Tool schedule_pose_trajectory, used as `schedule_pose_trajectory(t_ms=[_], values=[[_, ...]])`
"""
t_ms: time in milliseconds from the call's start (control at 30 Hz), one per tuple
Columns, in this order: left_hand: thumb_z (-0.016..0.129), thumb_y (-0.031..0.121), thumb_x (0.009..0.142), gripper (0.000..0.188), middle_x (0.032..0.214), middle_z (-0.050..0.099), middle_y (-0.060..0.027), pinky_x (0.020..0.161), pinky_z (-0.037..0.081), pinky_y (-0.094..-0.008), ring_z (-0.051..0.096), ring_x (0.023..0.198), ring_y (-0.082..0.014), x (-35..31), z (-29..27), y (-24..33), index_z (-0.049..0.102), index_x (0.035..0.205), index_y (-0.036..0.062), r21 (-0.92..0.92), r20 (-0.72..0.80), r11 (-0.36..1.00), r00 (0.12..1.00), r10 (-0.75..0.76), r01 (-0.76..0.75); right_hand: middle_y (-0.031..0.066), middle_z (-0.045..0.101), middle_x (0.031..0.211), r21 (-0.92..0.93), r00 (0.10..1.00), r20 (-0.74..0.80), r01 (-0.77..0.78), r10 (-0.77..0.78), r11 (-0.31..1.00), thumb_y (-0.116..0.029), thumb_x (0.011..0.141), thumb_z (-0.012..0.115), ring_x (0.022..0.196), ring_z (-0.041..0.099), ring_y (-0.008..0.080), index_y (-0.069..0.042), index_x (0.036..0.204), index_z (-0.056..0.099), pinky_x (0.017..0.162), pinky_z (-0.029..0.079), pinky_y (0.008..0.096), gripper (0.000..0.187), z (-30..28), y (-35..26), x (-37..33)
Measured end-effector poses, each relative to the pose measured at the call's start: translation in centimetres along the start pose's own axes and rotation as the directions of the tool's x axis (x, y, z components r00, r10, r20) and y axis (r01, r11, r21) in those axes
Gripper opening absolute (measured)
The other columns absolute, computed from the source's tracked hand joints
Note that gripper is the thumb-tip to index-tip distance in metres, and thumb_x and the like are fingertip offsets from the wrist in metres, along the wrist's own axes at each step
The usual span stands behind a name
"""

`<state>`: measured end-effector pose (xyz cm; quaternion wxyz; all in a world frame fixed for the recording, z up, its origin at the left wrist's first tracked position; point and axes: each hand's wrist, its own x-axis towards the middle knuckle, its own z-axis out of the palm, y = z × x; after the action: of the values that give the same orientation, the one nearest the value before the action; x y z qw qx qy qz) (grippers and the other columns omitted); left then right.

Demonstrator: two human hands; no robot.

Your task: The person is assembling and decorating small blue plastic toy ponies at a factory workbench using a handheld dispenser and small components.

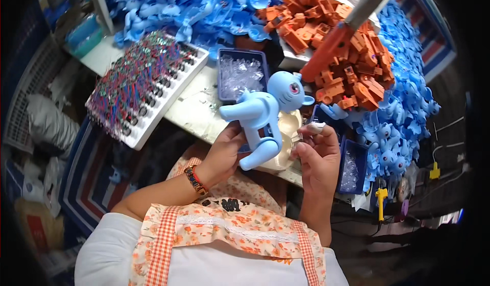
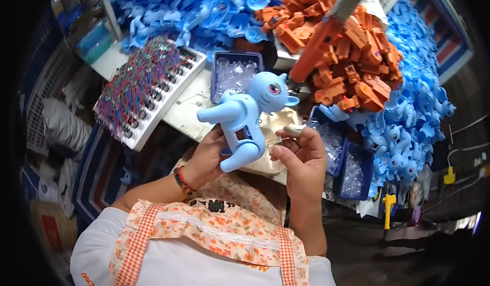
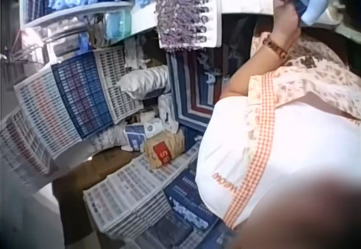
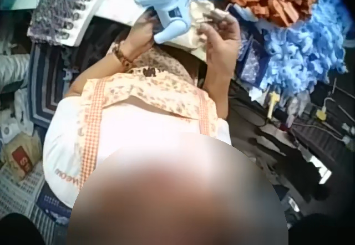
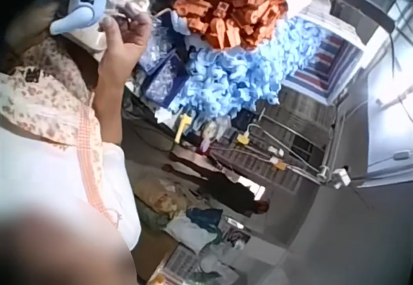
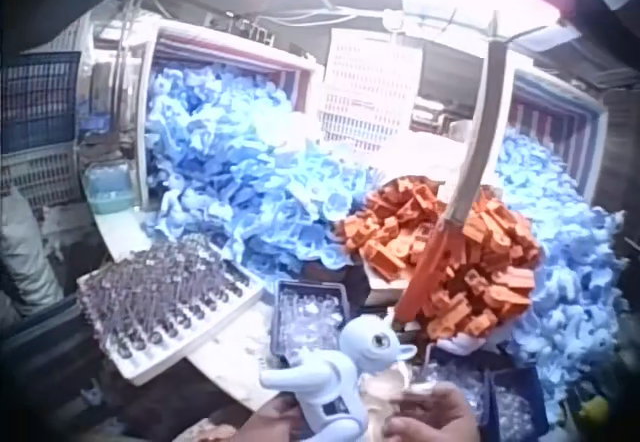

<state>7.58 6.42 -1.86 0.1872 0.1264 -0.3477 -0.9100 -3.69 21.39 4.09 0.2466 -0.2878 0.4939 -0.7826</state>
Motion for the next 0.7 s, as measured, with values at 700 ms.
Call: schedule_pose_trajectory(t_ms=[700], values=[[0.051,0.01,0.1,0.034,0.125,0.058,-0.0081,0.094,0.053,-0.0341,0.058,0.114,-0.0186,-0.1,-1.2,-0.5,0.048,0.133,0.0039,-0.007,-0.129,0.982,0.973,-0.189,0.189,0.0169,0.066,0.111,-0.566,0.871,0.34,0.49,-0.355,0.662,0.018,0.078,0.067,0.094,0.068,0.0221,-0.002,0.109,0.062,0.081,0.054,0.0288,0.037,3.1,3.2,1.8]])
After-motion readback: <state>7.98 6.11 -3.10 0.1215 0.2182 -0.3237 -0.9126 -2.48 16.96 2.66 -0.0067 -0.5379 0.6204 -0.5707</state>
